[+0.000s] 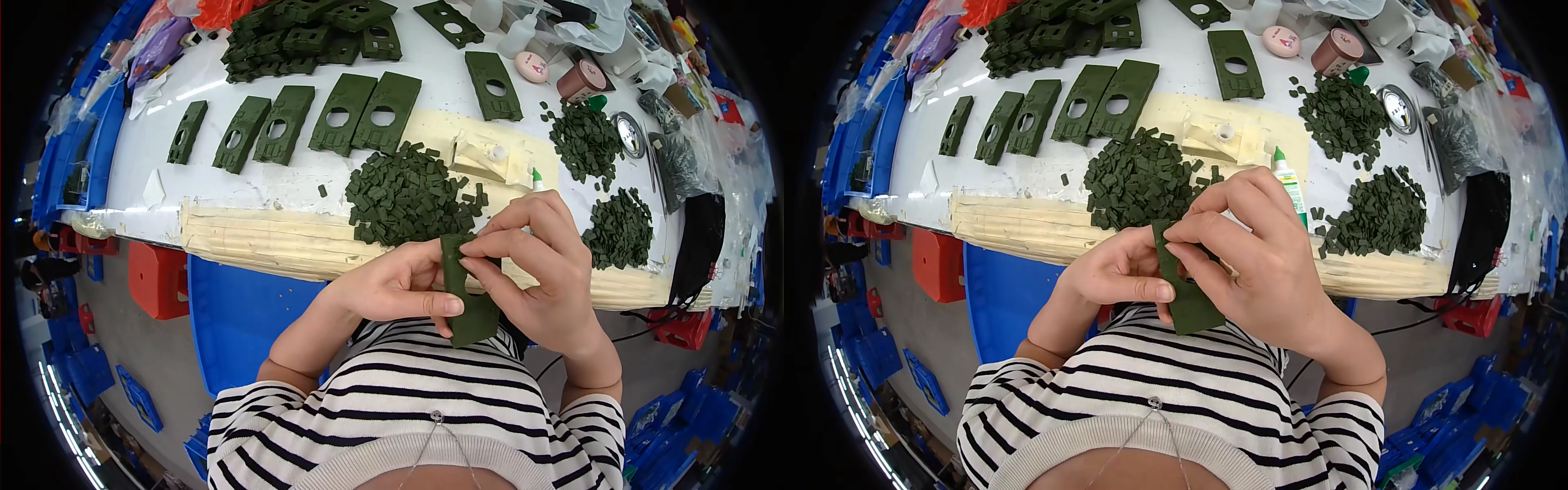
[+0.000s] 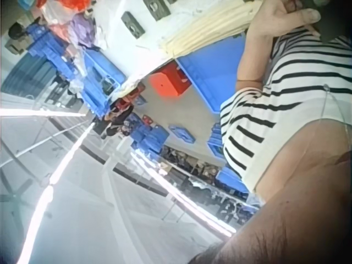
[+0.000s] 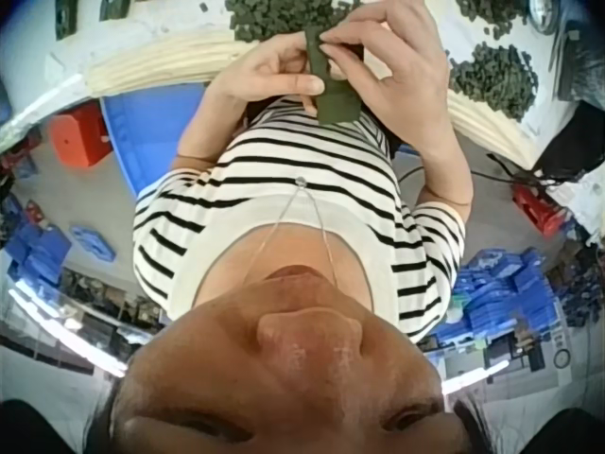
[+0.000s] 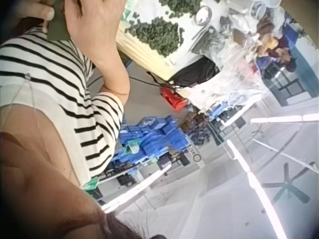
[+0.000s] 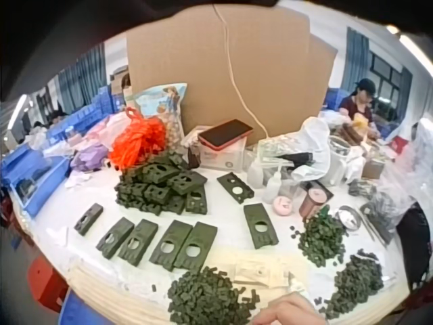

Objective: The recorder is assembling small plastic toy tanks by gluing various green components onto the main chassis.

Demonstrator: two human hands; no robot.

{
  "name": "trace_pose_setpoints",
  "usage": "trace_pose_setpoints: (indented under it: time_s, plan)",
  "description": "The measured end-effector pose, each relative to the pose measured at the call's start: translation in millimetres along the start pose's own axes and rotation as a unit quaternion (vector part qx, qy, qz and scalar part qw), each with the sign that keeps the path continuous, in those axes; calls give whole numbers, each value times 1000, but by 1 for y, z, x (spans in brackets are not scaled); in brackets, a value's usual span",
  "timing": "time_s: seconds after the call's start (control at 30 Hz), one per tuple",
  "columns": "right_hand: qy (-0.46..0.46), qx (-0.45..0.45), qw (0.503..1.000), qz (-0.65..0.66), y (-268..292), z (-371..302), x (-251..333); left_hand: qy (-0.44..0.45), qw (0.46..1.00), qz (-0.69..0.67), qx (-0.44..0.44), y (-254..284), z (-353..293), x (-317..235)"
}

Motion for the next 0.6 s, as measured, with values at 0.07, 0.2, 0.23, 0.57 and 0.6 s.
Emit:
trace_pose_setpoints:
  time_s: [0.07,0.2,0.23,0.57,0.6]
  plan:
    - [-5,-7,1000,-6,1,0,1,0,1000,2,9,1,0,0]
    - [-16,-12,1000,-15,1,-1,3,5,1000,-1,10,-2,1,-3]
    - [-19,-12,1000,-18,1,-1,3,6,1000,-3,6,-3,2,-4]
    - [2,5,999,-45,2,1,3,8,1000,-1,15,-1,2,-5]
    - [4,9,999,-47,3,2,4,9,1000,-6,8,-2,1,-5]
Point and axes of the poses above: each hand's wrist, its own z-axis towards the middle knuckle, its own y-axis out of the back of the hand, x = y × z, the point moved 2 cm from there along z, towards the middle knuckle, and after that the axes turned 14 degrees about x, right-handed, at the moved point
